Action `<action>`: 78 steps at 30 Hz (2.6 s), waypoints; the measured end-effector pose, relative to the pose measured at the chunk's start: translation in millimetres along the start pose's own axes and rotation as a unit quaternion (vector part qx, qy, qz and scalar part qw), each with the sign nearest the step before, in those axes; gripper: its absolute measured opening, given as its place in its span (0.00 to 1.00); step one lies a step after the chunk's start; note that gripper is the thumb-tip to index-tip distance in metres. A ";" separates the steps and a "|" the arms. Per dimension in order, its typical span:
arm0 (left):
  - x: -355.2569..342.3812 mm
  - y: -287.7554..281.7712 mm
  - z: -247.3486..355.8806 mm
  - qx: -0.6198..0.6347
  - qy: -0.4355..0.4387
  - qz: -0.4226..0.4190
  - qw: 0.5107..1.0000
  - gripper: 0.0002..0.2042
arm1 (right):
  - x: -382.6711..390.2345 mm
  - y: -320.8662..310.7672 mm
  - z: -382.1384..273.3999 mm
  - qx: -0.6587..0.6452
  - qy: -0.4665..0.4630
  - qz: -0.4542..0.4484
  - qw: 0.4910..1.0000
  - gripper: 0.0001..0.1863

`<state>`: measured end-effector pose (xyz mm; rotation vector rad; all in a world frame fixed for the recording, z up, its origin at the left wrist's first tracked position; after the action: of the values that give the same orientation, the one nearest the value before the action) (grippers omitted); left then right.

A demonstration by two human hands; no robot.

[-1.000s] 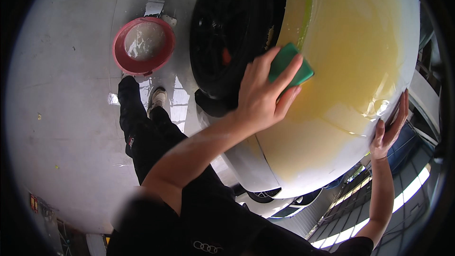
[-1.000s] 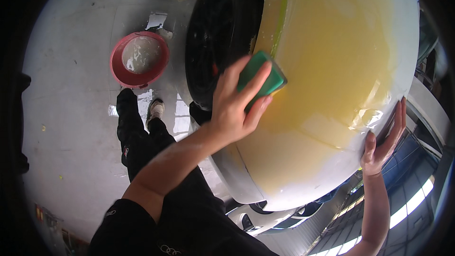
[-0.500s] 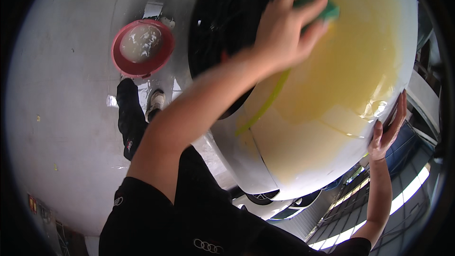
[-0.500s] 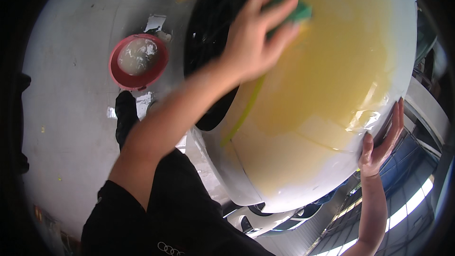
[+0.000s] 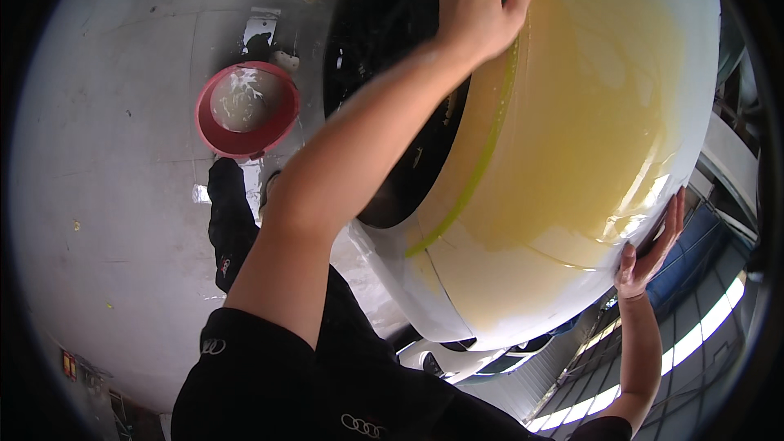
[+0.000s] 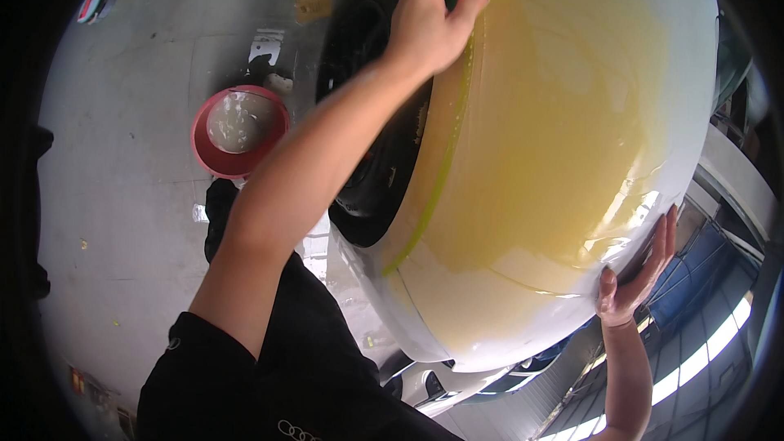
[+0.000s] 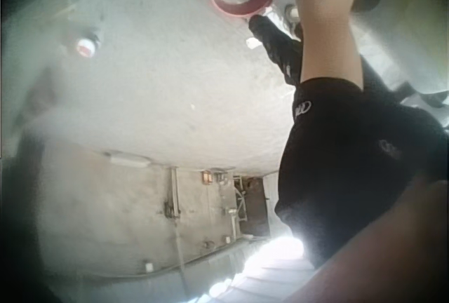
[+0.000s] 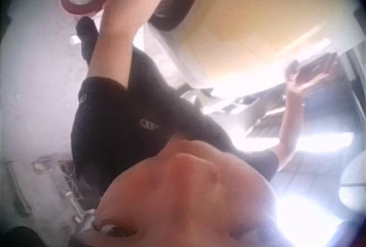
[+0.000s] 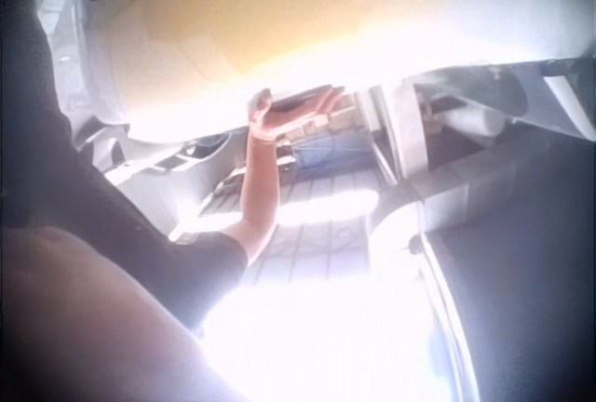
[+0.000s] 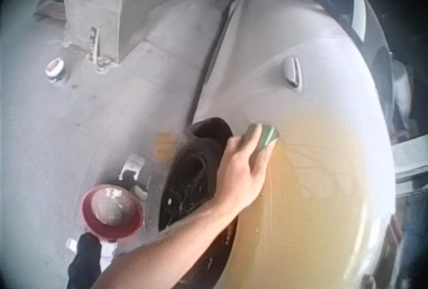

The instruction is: The person applies yellow masking tape along the lower edge of a white car's side panel, then uses a green sanding block to sand the taped area. The person repeatedly dips the sanding block into a red bucket of water during the process.

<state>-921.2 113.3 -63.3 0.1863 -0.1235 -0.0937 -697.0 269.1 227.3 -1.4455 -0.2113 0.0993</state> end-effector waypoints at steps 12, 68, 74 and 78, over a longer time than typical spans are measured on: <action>-11.6 7.4 -12.5 -0.068 0.012 0.011 0.998 0.24 | 0.7 0.1 0.6 0.008 0.011 -0.008 1.000 0.56; 132.4 -35.9 13.8 -0.033 0.127 -0.024 0.991 0.25 | 1.1 -1.8 0.7 0.026 -0.079 0.023 0.996 0.43; 282.9 -75.3 2.0 -0.060 0.022 -0.074 0.995 0.28 | -0.8 -1.1 -3.6 -0.009 -0.083 0.026 0.996 0.39; 213.7 -59.0 11.1 -0.053 0.090 -0.054 0.993 0.28 | -1.0 -1.7 -7.1 0.017 -0.099 0.021 0.995 0.38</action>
<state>-716.3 31.2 -39.4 0.0947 0.0725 -0.1909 -696.6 261.8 228.2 -1.4060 -0.3394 0.2804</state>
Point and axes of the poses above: each hand's wrist, its own x-axis away from the middle knuckle, its own y-axis out of the palm, z = x × y, the point moved 10 cm from there along -x, towards the middle knuckle, and after that the axes turned 14 degrees about -y, right-handed, at the moved point
